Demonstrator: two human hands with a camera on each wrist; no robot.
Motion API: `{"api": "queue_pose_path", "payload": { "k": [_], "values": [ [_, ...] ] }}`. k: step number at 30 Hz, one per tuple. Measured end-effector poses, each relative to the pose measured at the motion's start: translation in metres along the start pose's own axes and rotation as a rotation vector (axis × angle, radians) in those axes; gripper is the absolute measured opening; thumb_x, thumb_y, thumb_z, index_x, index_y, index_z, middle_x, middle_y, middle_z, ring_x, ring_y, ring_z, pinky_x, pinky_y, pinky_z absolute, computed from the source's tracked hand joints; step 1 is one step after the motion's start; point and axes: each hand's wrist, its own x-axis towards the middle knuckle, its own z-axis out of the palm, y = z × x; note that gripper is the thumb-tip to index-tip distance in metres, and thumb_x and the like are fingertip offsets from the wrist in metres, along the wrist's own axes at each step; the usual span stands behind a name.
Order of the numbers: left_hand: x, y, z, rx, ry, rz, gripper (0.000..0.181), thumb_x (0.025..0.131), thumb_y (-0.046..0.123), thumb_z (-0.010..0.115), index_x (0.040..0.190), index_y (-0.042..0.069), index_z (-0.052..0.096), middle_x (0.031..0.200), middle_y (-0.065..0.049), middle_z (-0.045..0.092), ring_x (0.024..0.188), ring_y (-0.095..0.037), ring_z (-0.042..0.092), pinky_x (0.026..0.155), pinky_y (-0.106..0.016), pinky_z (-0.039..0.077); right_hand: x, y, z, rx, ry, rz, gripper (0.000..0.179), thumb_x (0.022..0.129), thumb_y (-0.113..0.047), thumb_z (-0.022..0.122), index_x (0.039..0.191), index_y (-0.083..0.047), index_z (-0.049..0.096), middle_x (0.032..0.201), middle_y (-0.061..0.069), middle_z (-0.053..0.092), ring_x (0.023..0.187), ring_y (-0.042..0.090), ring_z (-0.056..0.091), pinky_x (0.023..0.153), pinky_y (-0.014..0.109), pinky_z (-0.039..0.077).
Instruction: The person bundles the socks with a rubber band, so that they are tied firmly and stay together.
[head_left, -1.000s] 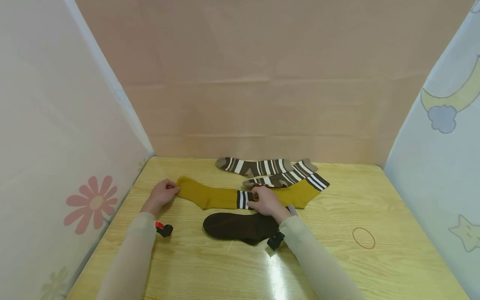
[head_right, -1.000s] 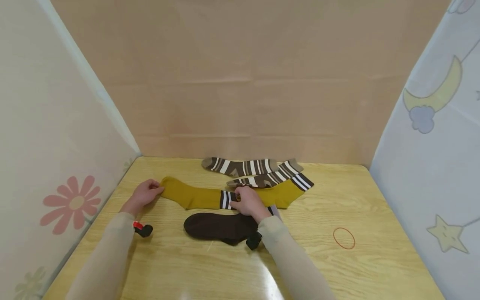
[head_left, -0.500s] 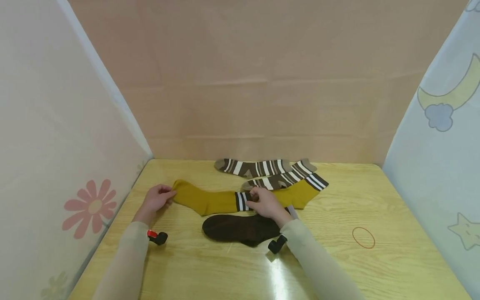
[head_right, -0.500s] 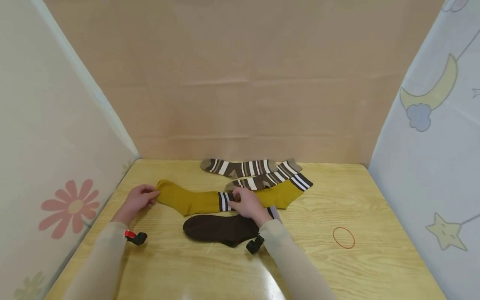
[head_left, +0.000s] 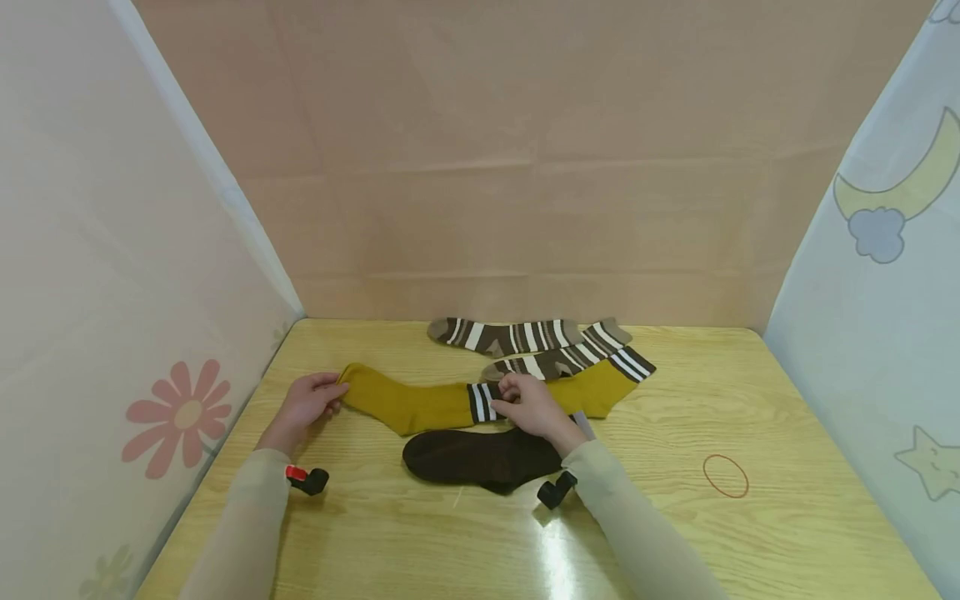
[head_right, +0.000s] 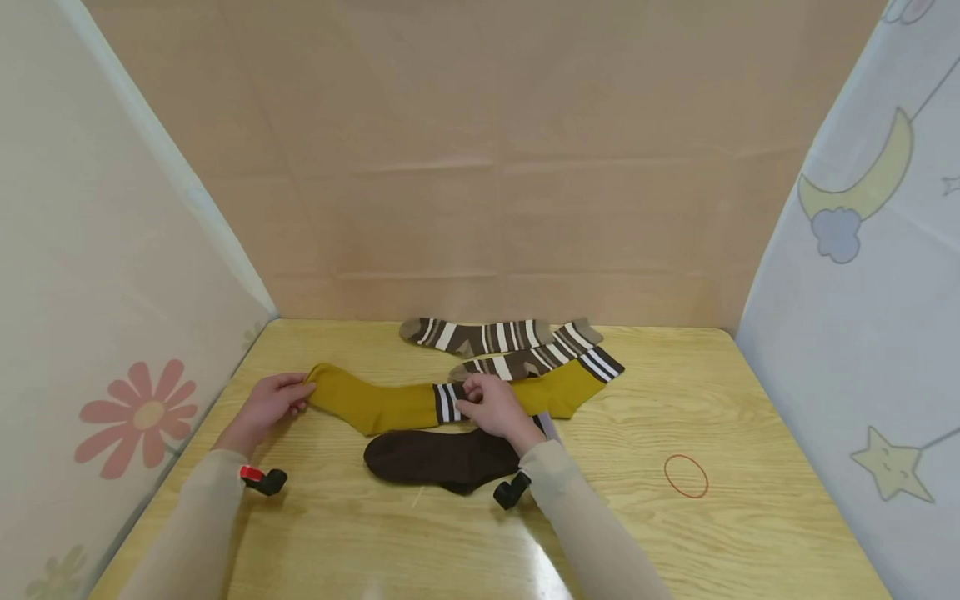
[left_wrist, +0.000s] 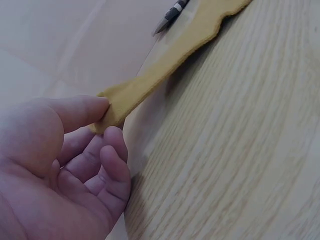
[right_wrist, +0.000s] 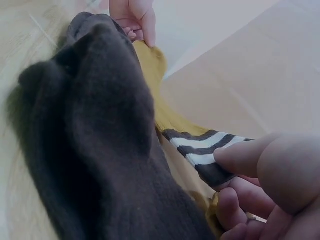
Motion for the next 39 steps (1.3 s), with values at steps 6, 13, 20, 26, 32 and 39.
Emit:
{"api": "queue_pose_path", "payload": {
  "k": [6,13,20,26,32,39],
  "values": [
    [0.001,0.002,-0.001,-0.01,-0.002,-0.009,0.045,0.107,0.029,0.065,0.136,-0.004,0.055,0.092,0.0,0.063,0.076,-0.012,0.059,0.066,-0.025,0.053,0.001,0.001,-0.002,0.057,0.021,0.002,0.015,0.095,-0.013,0.077,0.102,-0.004,0.069,0.094,0.007,0.073,0.087,0.018,0.067,0.079,0.037,0.054],
    [-0.005,0.008,-0.002,-0.066,-0.004,-0.01,0.045,0.107,0.038,0.063,0.129,-0.001,0.06,0.095,0.003,0.064,0.077,-0.012,0.06,0.066,-0.026,0.052,0.001,0.002,-0.005,0.145,0.081,-0.002,0.015,0.098,-0.014,0.076,0.103,-0.002,0.068,0.09,0.006,0.072,0.081,0.015,0.063,0.073,0.033,0.051],
    [-0.017,0.019,0.0,-0.137,-0.02,0.014,0.041,0.104,0.046,0.065,0.114,0.007,0.068,0.097,0.005,0.066,0.079,-0.013,0.063,0.068,-0.024,0.052,-0.003,0.002,-0.011,0.214,0.143,-0.041,0.014,0.098,-0.011,0.075,0.1,0.002,0.069,0.083,0.008,0.074,0.074,0.014,0.058,0.069,0.029,0.048],
    [-0.026,0.03,0.005,-0.193,-0.027,0.052,0.037,0.103,0.045,0.066,0.107,0.008,0.069,0.096,0.003,0.066,0.074,-0.011,0.06,0.067,-0.023,0.05,-0.009,0.001,-0.018,0.217,0.194,-0.041,0.014,0.1,-0.011,0.073,0.099,0.002,0.07,0.082,0.01,0.072,0.072,0.015,0.056,0.065,0.027,0.046],
    [-0.033,0.039,0.011,-0.233,-0.043,0.082,0.025,0.103,0.037,0.069,0.103,0.012,0.07,0.091,0.003,0.065,0.071,-0.011,0.057,0.066,-0.023,0.05,-0.017,-0.003,-0.033,0.206,0.214,-0.027,0.015,0.101,-0.014,0.073,0.099,0.001,0.07,0.08,0.007,0.071,0.071,0.014,0.054,0.073,0.03,0.045],
    [-0.044,0.045,0.018,-0.186,-0.081,0.11,0.034,0.106,0.031,0.066,0.117,-0.001,0.066,0.091,0.002,0.065,0.071,-0.012,0.056,0.067,-0.024,0.051,-0.028,-0.006,-0.047,0.206,0.216,0.003,0.018,0.102,-0.015,0.071,0.103,0.002,0.069,0.082,0.008,0.071,0.074,0.017,0.054,0.065,0.027,0.046]
  ]
}}
